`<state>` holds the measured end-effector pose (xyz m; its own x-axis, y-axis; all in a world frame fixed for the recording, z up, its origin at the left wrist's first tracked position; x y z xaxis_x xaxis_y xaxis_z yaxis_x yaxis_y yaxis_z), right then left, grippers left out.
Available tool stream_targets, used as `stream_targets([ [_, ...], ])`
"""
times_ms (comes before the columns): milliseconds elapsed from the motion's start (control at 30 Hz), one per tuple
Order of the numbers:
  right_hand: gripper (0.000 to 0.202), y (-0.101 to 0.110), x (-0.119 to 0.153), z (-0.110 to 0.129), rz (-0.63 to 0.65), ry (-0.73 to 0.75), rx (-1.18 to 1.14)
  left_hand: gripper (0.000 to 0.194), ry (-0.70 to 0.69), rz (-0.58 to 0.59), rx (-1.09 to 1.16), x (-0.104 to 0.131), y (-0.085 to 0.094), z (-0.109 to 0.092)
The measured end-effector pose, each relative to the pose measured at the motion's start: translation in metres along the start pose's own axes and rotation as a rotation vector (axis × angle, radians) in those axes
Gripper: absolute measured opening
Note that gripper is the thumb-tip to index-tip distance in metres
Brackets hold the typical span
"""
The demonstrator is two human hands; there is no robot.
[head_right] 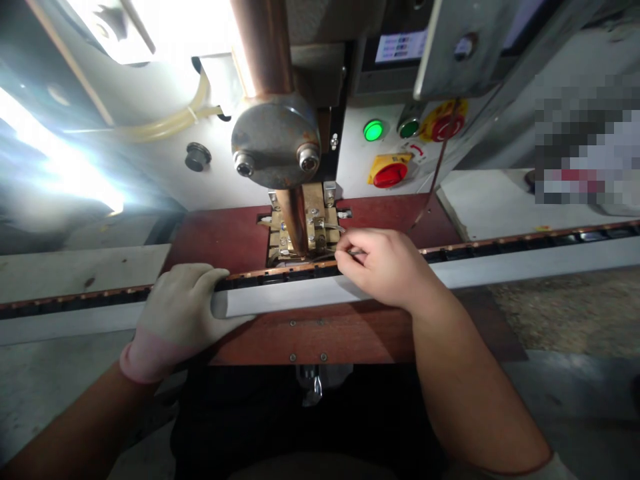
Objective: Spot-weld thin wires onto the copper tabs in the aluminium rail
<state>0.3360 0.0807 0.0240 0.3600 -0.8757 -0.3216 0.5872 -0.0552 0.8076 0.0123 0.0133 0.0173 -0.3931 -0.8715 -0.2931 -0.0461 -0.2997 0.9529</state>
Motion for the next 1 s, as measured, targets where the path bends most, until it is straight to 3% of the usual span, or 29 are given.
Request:
stream_targets([
  [133,0.013,-0.006,-0.001,0.021,0.017,0.148,-0.012,0.061,-0.012,-0.033,-0.021,0.002,-0.002,-0.004],
  [300,0.015,-0.014,-0.002,0.036,-0.041,0.212,0.076,0.063,-0.028,-0.067,-0.051,0.002,-0.004,-0.008],
  [633,0.017,-0.021,-0.002,0.033,-0.014,0.139,0.203,0.063,-0.019,-0.054,-0.042,0.001,-0.003,-0.011],
  [1000,0.015,-0.016,-0.001,0.018,-0.046,-0.006,0.218,0.067,0.029,0.131,0.041,-0.012,-0.001,-0.002],
])
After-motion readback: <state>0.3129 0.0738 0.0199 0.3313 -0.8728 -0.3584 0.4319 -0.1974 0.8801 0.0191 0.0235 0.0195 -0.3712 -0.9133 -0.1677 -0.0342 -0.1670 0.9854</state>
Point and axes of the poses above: each hand's wrist, its own x-axis away from the middle knuckle, its own y-axis out of the back of the hand, z = x × y, the point moved 3 cm from there along -x, towards the middle knuckle, and after that the axes turned 3 degrees about y, right-handed, at the moved point
